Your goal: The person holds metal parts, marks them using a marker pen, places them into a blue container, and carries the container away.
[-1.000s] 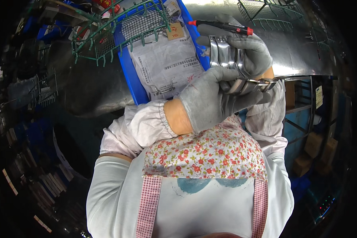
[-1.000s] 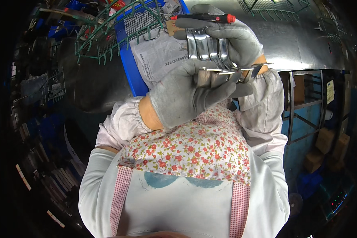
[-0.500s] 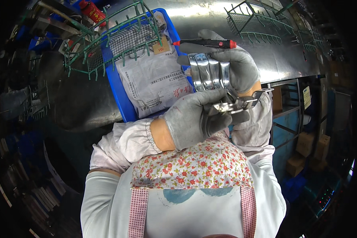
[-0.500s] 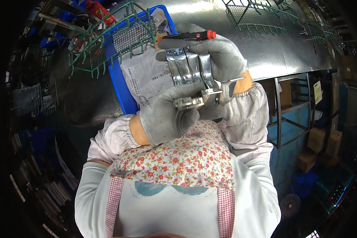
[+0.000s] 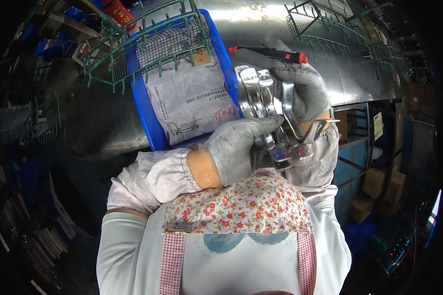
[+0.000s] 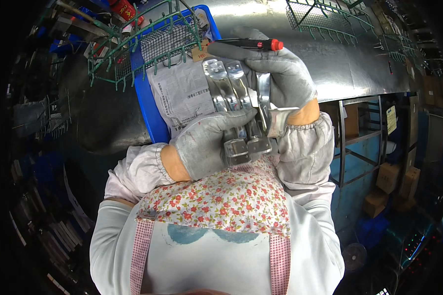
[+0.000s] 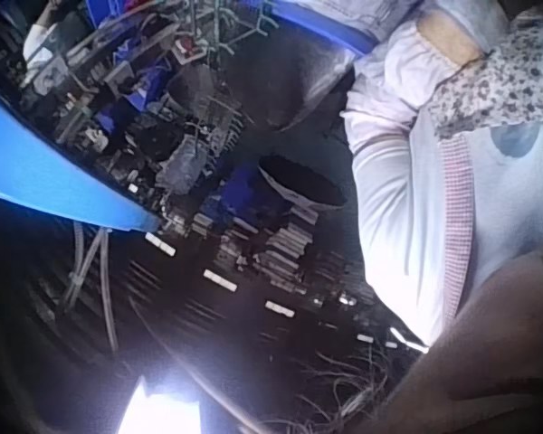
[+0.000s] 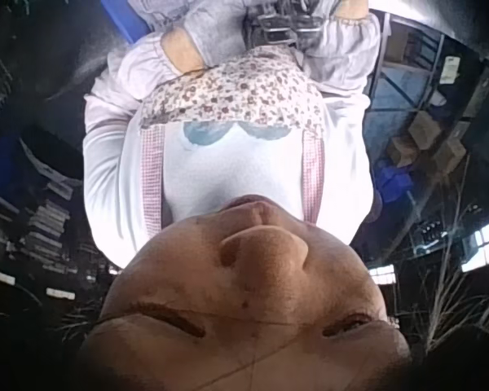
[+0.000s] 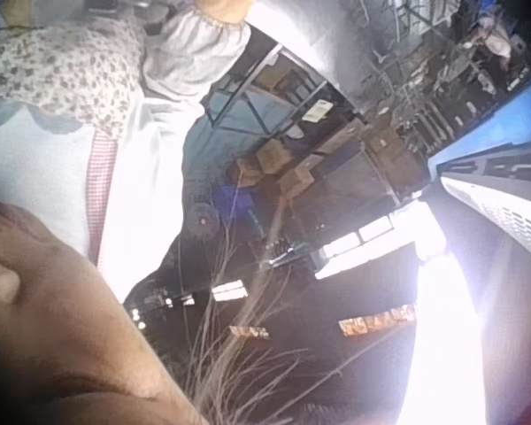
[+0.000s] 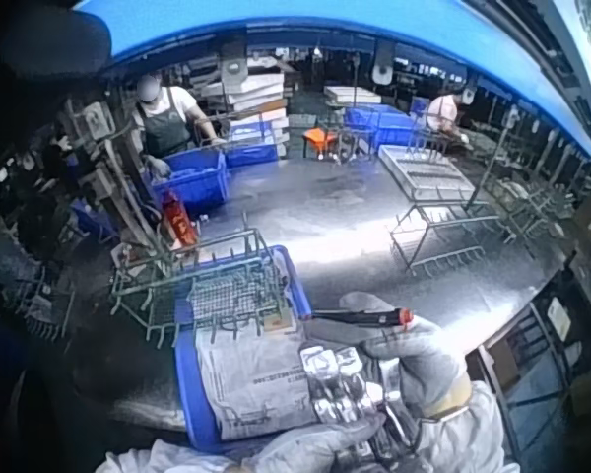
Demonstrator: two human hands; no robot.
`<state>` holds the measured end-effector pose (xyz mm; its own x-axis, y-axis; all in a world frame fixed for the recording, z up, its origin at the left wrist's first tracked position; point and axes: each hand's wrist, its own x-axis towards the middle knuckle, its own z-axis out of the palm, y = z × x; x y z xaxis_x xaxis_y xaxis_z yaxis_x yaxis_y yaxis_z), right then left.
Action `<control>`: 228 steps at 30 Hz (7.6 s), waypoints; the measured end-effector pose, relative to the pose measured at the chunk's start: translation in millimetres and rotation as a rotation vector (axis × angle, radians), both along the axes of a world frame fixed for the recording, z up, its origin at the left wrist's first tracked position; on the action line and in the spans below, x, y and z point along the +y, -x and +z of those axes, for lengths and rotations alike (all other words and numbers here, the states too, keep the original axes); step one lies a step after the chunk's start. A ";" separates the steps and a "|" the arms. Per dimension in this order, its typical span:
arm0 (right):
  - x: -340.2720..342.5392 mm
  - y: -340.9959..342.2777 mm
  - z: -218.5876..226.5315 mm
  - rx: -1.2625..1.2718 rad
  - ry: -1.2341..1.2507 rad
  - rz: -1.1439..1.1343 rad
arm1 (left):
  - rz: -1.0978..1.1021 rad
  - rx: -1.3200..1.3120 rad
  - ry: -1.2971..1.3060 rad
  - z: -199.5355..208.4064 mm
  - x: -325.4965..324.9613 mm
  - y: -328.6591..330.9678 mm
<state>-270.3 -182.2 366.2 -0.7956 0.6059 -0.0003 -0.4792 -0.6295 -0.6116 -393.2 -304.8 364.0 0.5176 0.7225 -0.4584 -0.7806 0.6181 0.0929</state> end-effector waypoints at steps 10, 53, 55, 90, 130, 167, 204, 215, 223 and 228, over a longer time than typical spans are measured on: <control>3.4 3.7 6.9 -0.084 -0.046 -0.054 | 0.020 0.914 -1.278 -1.8 -7.3 37.8; -94.7 23.8 75.6 -1.072 -0.742 -0.671 | 0.222 1.801 -1.669 -8.0 -15.8 70.7; -88.4 29.9 68.6 -1.038 -0.606 -0.675 | 0.133 1.880 -1.646 -8.7 -18.6 72.3; -52.6 73.4 -13.0 -0.418 -0.379 -0.357 | 0.255 1.406 -1.669 13.7 -47.0 87.1; -84.4 23.5 15.7 -0.600 -0.795 -0.994 | 0.282 1.387 -1.477 -1.5 -65.0 102.8; -112.1 80.3 -96.8 -1.048 -0.887 -0.162 | 0.395 0.581 -0.219 20.0 -113.4 167.7; -130.1 156.7 92.3 -0.118 -0.031 0.142 | -0.057 0.110 -0.488 76.1 -136.2 164.5; -131.9 152.3 72.4 -0.162 0.066 0.217 | -0.021 -0.384 -0.095 77.3 -129.2 141.9; -139.5 149.2 70.0 -0.121 0.032 0.214 | 0.035 -0.270 -0.057 84.3 -133.7 131.6; -139.1 150.1 71.0 -0.028 0.090 0.318 | 0.055 -0.178 -0.093 82.7 -140.3 128.6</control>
